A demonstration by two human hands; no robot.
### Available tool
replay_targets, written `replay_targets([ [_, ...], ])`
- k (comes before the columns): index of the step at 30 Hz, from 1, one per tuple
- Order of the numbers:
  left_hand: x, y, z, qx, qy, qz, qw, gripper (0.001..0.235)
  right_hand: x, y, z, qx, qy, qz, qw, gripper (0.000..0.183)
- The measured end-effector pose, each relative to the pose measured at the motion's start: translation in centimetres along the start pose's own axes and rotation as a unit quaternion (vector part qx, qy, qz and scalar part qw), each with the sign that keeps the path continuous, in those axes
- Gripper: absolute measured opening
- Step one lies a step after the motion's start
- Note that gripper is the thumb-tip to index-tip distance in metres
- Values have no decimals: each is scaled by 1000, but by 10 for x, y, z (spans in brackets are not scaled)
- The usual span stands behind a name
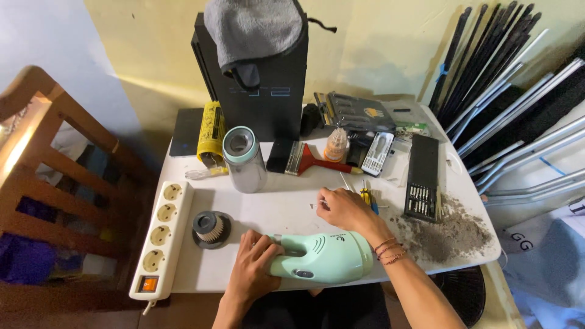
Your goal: The person uses a screwdriver to remove screws from a light green handheld appliance on a white table. They unscrew multiple fasteners, place the screws on the table, and rotate the device to access different sides.
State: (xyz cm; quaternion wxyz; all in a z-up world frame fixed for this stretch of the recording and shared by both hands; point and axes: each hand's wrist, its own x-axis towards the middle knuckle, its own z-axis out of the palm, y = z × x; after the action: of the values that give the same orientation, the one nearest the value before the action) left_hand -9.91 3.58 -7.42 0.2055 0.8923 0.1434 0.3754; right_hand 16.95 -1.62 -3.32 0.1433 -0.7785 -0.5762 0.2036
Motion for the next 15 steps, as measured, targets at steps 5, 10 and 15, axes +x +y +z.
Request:
replay_targets([
  [5,0,2,0,0,-2,-8,1000,51,-8,13,-6,94,64,23,993,21],
  [10,5,6,3,9,7,-18,1000,46,-27,31,-20,193,170,14,966,21],
  [15,6,-12,21,-60,14,-123,991,40,-43,58,-10,291,264,-77,916,13],
])
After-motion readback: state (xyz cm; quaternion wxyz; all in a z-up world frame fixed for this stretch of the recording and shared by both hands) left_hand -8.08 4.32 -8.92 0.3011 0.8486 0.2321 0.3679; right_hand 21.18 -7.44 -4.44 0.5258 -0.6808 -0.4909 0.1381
